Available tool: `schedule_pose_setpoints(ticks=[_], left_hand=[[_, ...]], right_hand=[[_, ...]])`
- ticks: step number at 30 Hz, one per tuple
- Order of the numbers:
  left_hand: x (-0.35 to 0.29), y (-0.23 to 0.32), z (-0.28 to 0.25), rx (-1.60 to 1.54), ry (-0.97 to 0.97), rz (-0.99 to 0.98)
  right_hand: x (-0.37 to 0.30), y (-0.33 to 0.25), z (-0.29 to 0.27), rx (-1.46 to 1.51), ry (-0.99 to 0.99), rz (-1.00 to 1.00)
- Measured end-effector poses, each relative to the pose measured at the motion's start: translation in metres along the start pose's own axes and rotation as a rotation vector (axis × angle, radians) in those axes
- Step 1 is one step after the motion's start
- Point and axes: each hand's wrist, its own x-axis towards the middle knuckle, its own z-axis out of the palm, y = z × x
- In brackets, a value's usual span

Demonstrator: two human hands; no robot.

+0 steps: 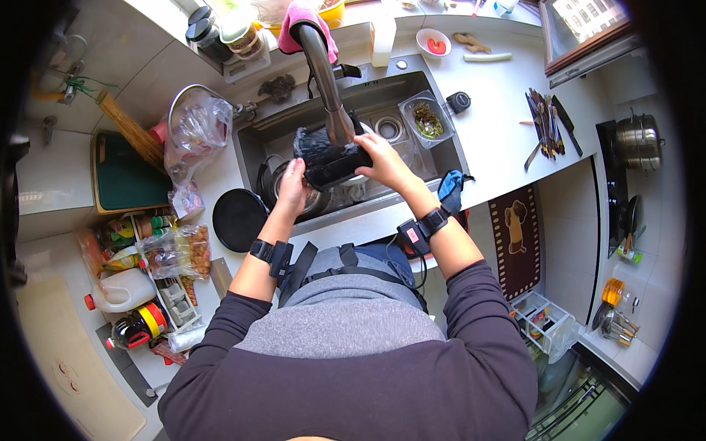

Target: The person rinses a black cutlery organizer and a white ceramic container under the kitchen tap, then places the organizer into the container. They then sort and place spoons, forks, chopsticks, and knives into the organizer's compartments.

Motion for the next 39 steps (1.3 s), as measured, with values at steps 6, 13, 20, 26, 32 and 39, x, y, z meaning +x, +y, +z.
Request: schedule_pose_setpoints(ticks=[6,13,20,26,32,39], left_hand=[[-0.015,0.032,-0.025,0.238,0.029,0.198],[-0.018,0.029,-0.023,0.386,-0.089,0.150],[0.009,-0.015,-0.015,0.347,-0.214,0.111],[0.013,-0.017,0.006,0.736,-0.326,0.163],[0.005,-0.019,0.028,0.424,-0.188,-0.162],[-0.005,0.000,0.020,0.150,-0.004,-0.165]], right_hand=[[-0.011,0.034,0.023,0.389,0.070,0.538],[-0.022,0.033,0.042,0.706,0.060,0.745],[-0.021,0.034,0.024,0.805,0.097,0.739],[-0.028,0.052,-0.007,0.802,0.184,0.589],[-0.032,0.055,-0.022,0.574,0.016,0.535],[-0.026,0.044,-0.002,0.646,0.028,0.402]])
